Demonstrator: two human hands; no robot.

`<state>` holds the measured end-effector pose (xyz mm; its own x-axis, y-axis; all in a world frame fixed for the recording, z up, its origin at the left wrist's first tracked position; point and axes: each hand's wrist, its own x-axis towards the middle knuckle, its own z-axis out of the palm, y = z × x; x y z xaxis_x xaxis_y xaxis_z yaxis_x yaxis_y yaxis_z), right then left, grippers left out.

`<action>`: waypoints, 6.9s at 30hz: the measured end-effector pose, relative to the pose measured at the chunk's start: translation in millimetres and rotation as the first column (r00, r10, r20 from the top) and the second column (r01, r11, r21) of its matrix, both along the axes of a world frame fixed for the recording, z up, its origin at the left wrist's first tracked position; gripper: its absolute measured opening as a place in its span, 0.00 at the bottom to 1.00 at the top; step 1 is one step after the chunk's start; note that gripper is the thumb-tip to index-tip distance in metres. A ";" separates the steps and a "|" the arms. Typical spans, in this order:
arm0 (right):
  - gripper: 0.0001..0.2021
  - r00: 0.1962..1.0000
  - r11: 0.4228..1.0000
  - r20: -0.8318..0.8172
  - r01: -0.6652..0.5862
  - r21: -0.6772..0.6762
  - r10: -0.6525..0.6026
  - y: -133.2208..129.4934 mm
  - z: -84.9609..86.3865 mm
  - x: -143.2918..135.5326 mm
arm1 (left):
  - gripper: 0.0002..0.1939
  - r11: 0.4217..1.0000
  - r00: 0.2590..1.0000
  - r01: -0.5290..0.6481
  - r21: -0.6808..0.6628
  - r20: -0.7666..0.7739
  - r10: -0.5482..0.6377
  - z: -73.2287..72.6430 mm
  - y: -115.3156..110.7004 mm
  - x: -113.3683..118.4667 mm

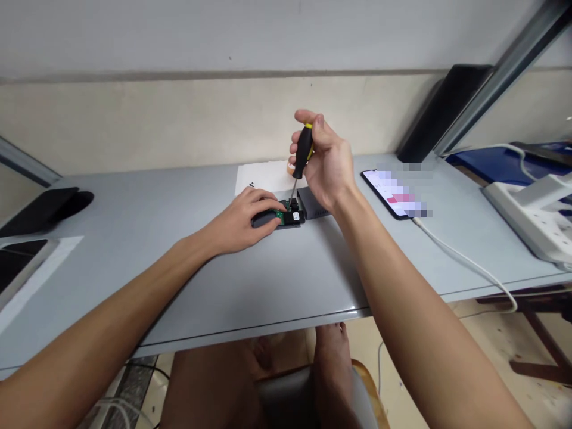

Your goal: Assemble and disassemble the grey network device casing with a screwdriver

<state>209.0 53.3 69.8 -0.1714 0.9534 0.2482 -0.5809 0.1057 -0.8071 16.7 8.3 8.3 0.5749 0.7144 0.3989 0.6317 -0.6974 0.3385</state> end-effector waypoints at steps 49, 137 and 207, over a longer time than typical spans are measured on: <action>0.15 0.997 0.997 -0.070 -0.031 -0.072 0.026 8.1 -4.9 4.6 | 0.14 1.000 0.999 0.018 0.017 -0.042 -0.017 -0.9 -1.4 -1.5; 0.18 0.998 0.999 0.036 -0.049 0.020 0.048 -8.2 -5.0 -12.0 | 0.11 0.992 0.998 -0.051 -0.114 0.042 0.056 6.8 -8.5 1.7; 0.25 0.993 0.999 0.116 -0.004 0.051 -0.002 -11.5 -4.5 -13.9 | 0.16 0.993 0.998 -0.067 -0.098 -0.004 0.067 4.5 -4.6 0.1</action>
